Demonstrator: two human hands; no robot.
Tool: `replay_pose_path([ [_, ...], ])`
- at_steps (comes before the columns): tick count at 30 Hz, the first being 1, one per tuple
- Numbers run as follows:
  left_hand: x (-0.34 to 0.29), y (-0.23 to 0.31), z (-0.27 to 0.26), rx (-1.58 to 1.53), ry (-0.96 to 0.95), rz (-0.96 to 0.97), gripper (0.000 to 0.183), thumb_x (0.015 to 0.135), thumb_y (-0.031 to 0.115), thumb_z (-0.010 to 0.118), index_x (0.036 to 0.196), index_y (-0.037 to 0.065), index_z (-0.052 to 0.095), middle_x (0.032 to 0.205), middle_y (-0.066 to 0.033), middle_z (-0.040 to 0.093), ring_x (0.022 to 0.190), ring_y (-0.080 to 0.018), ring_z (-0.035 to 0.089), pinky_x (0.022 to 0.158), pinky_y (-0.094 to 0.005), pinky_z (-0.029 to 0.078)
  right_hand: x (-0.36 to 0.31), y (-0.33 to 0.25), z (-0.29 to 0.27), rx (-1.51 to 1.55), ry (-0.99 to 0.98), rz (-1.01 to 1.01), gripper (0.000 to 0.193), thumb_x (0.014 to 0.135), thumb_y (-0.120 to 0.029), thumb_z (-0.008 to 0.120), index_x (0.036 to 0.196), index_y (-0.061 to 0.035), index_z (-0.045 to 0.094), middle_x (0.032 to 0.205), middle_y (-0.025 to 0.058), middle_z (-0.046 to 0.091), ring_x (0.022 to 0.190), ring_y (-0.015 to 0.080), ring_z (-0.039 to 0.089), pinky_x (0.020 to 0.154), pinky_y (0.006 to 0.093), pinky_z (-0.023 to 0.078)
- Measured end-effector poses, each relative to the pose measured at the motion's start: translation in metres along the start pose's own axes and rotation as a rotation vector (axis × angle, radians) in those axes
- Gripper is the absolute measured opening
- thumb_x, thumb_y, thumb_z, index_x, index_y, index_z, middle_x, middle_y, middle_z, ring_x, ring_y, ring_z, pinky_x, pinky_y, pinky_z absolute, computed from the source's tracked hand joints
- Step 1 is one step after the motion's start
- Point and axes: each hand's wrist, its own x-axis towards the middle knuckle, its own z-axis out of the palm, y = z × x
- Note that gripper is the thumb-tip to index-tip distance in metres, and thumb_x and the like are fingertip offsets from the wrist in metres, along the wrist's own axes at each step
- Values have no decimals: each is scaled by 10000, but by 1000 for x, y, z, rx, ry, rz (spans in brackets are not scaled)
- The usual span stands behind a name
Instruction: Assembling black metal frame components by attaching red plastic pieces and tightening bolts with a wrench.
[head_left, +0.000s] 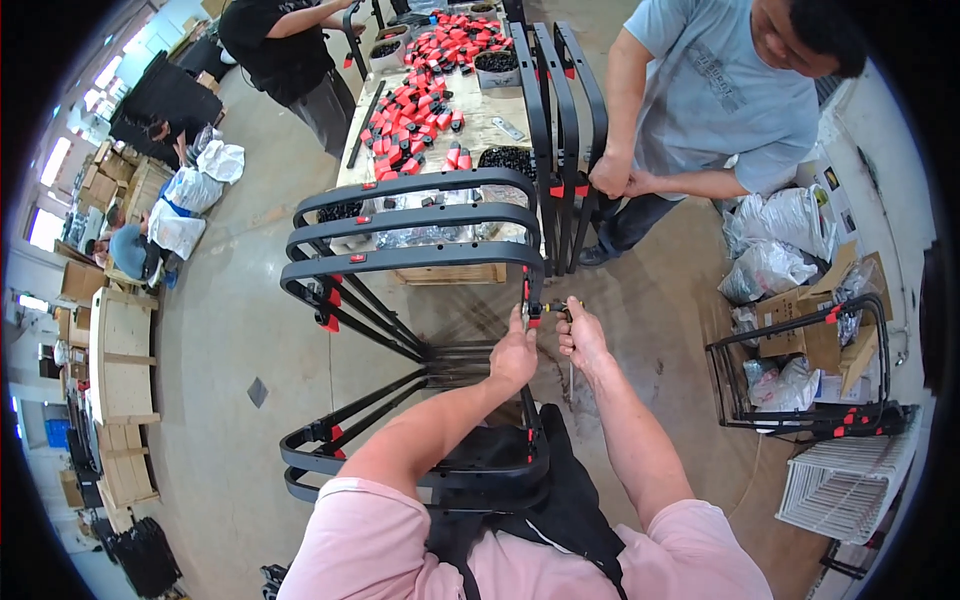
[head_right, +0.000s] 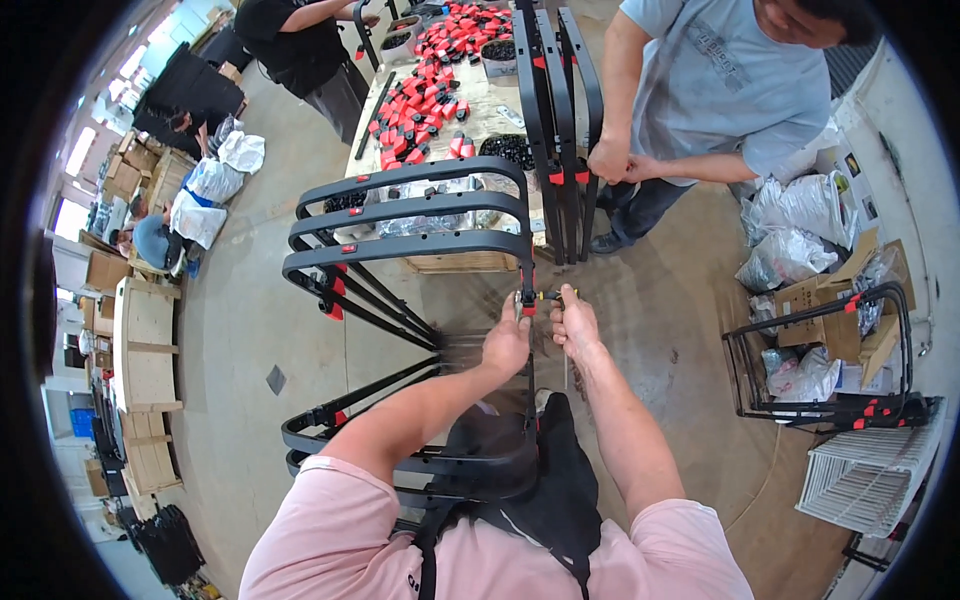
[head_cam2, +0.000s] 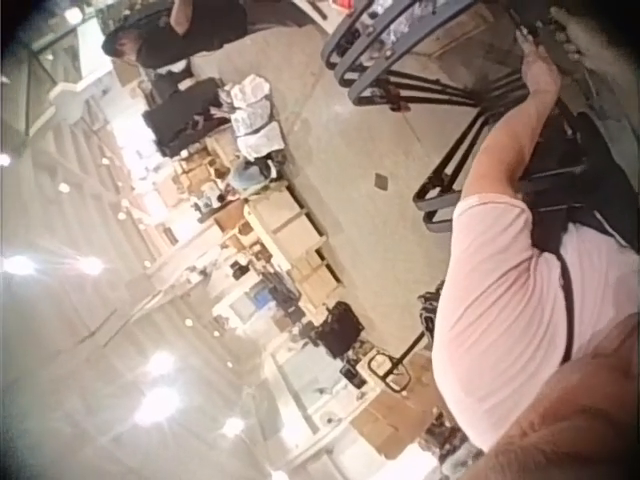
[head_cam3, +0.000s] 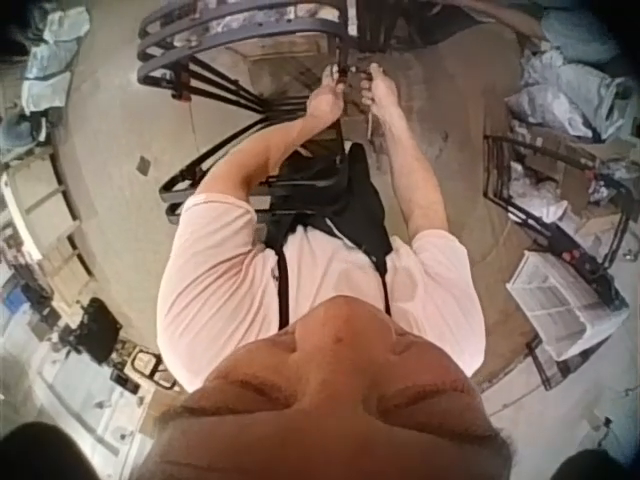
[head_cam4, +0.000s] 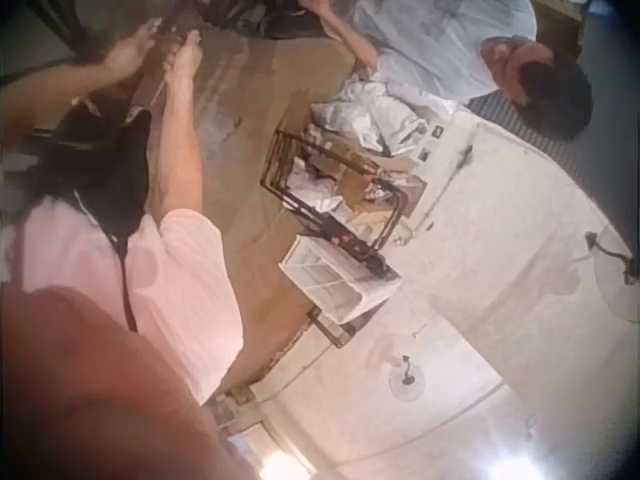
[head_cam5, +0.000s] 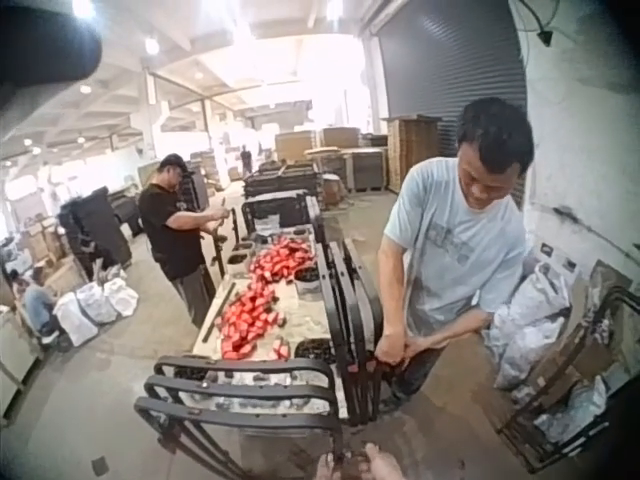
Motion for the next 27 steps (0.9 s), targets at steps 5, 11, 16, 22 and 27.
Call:
replay_pose_path([
  [5,-3,20,-75,-387,-266,-299,302,1064,293,557,1223,37,562,903,-137,694,626,-231,648,552,-401,515,8,4,-21,146,122,-47,399,1055,-492,521,993,-101,568,639,-37,472,445,69,321,410,286,245],
  [11,-29,64,-192,12,276,235,280,1014,237,628,1208,37,607,970,-243,725,927,-438,710,795,-507,548,-2,9,-24,-166,207,-174,429,942,-466,653,912,-39,659,724,41,610,565,146,519,511,319,394],
  [16,14,63,-225,301,690,609,268,904,137,706,1157,66,656,1039,-163,712,971,-354,679,840,-456,531,2,37,3,-757,94,-319,417,834,-270,732,1111,32,653,938,113,737,891,242,705,809,372,540],
  [22,61,59,-213,435,595,849,207,821,126,703,1023,85,684,927,-100,672,911,-312,651,817,-438,513,29,63,34,-925,172,-499,482,847,-237,702,1240,-7,546,1090,214,737,1069,375,716,946,446,542],
  [27,62,59,-213,447,599,779,168,787,146,671,947,96,671,869,-80,667,820,-306,650,771,-450,512,14,49,61,-942,319,-554,567,865,-371,751,1226,13,543,1066,282,733,1080,461,693,942,523,538],
])
